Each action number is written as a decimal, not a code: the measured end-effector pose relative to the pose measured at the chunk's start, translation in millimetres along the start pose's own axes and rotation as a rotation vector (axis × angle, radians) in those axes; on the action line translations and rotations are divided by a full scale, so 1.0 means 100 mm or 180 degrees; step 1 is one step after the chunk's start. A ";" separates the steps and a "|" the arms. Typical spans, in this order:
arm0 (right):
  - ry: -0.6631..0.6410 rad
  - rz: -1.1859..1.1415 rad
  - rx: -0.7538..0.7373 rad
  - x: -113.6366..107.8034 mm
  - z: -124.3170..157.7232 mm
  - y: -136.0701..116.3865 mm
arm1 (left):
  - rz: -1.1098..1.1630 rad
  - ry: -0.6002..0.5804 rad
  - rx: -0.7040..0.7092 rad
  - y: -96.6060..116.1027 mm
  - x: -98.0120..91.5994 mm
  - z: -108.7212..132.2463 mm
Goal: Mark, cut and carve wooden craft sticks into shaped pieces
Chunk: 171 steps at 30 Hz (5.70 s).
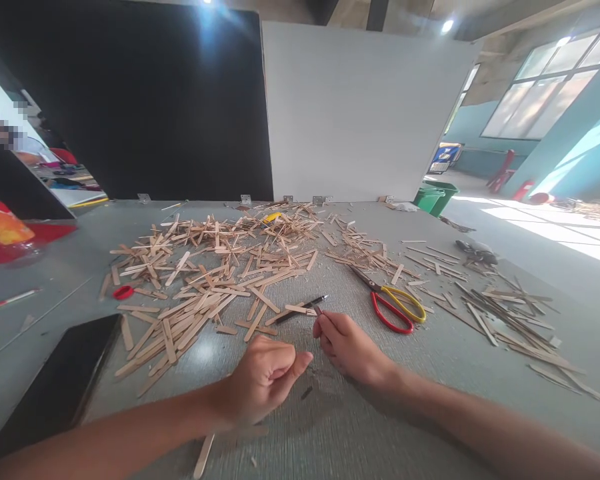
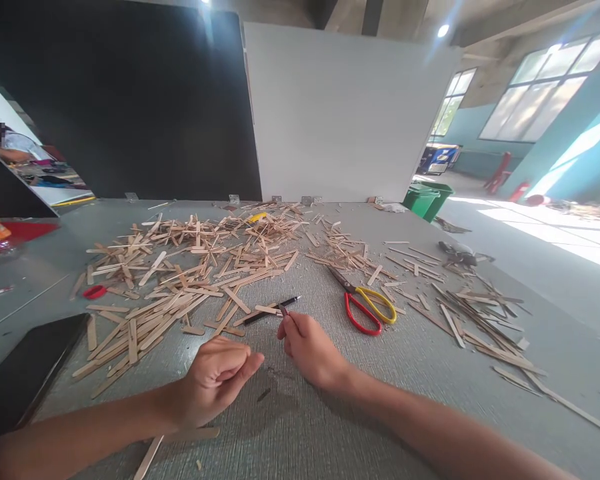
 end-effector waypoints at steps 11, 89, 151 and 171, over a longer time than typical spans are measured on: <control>0.0123 -0.0309 -0.0026 0.02 0.01 -0.03 | -0.0105 0.0023 -0.0504 -0.01 -0.04 -0.06; 0.0420 -0.0116 -0.1055 0.00 0.12 0.05 | -0.1763 0.0004 0.0515 -0.04 0.07 0.04; 0.0828 0.1635 -0.1103 -0.15 0.04 0.03 | -0.2381 -0.0618 0.1332 0.16 0.06 0.07; 0.0730 0.1859 -0.1124 -0.14 0.03 -0.02 | -0.3405 -0.0519 -0.0381 0.11 -0.39 -0.32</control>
Point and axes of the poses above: each hand's wrist, its own z-axis away from the middle knuckle, its own x-axis out of the palm, y = z × x, the point moved 3 cm from there along -z, towards the middle knuckle, and after that the axes turned 10 degrees about -x, right-handed, at the moved point
